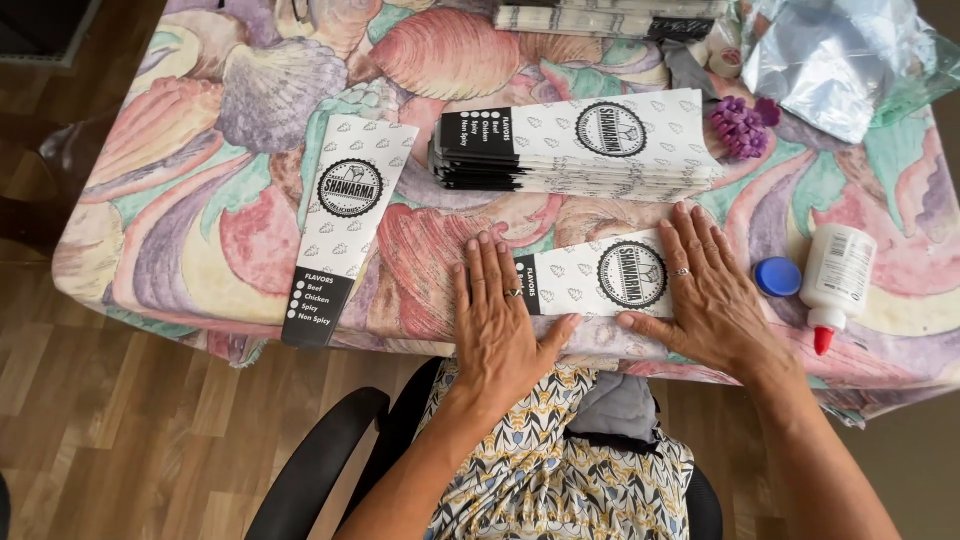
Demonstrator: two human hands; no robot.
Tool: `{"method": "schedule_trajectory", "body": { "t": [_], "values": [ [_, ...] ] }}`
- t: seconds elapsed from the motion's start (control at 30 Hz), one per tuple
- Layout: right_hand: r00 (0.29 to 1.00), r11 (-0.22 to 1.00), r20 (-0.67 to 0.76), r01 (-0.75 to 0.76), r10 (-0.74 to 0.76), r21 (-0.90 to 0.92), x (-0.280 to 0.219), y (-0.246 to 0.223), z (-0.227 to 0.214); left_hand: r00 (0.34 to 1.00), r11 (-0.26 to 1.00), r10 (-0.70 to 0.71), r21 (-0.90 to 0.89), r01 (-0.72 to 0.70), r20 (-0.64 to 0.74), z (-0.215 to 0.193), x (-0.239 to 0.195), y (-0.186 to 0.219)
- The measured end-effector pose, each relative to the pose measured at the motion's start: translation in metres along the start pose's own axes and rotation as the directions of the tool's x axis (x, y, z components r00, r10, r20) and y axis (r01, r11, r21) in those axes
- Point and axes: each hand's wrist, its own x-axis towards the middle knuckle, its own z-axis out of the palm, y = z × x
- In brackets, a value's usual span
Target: Folding and gluing pre-printed paper sheets to assemble food packaging bags.
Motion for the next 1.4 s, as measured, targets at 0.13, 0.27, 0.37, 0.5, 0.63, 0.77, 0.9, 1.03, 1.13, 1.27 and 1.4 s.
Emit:
{"method": "schedule_trajectory", "body": {
  "t": [0.13,0.27,0.37,0.5,0.63,0.77,0.9,1.03,1.13,1.27,1.4],
  "values": [
    [0.999,0.999,-0.029,-0.034,0.034,0.019,-0.005,-0.003,0.001,0.996,0.998,0.066,-0.015,-0.067,-0.054,0.014,-0.003,-0.009],
    [0.990,0.998,-0.120,0.070,-0.069,0.001,-0.024,-0.028,-0.009,0.980,0.981,0.189,-0.032,-0.191,-0.066,0.011,-0.003,-0.014],
    [0.989,0.989,-0.036,0.144,-0.145,-0.029,-0.048,-0.026,-0.016,0.971,0.974,0.223,0.064,-0.218,-0.086,0.018,-0.006,-0.016],
    [0.993,0.969,-0.005,-0.114,0.116,-0.221,-0.063,0.010,-0.016,0.951,0.950,0.271,0.198,-0.240,-0.148,0.016,-0.006,-0.016],
    [0.972,0.963,-0.184,-0.180,0.144,-0.202,-0.040,0.003,-0.040,0.926,0.929,0.340,0.213,-0.303,-0.164,0.006,-0.011,-0.013],
    [0.873,0.998,-0.485,0.057,-0.044,0.011,0.011,0.002,-0.045,0.946,0.939,0.322,-0.137,-0.315,0.031,-0.030,-0.022,-0.018],
    [0.831,0.977,-0.537,0.207,-0.146,0.055,0.071,0.002,-0.043,0.999,0.843,0.047,-0.537,-0.028,0.022,-0.093,-0.016,-0.057],
    [0.873,0.969,-0.455,0.234,-0.176,0.074,0.099,-0.006,-0.033,0.943,0.634,-0.334,-0.741,0.223,-0.001,-0.123,-0.009,-0.123],
    [0.777,0.955,-0.567,0.287,-0.274,-0.068,0.092,-0.001,-0.020,0.826,0.710,-0.518,-0.650,0.270,-0.224,-0.110,-0.003,-0.171],
    [0.693,0.940,-0.651,0.326,-0.310,-0.101,0.044,-0.020,-0.023,0.824,0.909,-0.413,-0.230,0.347,-0.389,-0.072,0.004,-0.201],
    [0.738,0.961,-0.629,0.272,-0.245,-0.054,-0.009,-0.029,-0.009,0.806,0.926,-0.048,0.276,0.256,-0.590,-0.056,0.013,-0.168]
  ]
}}
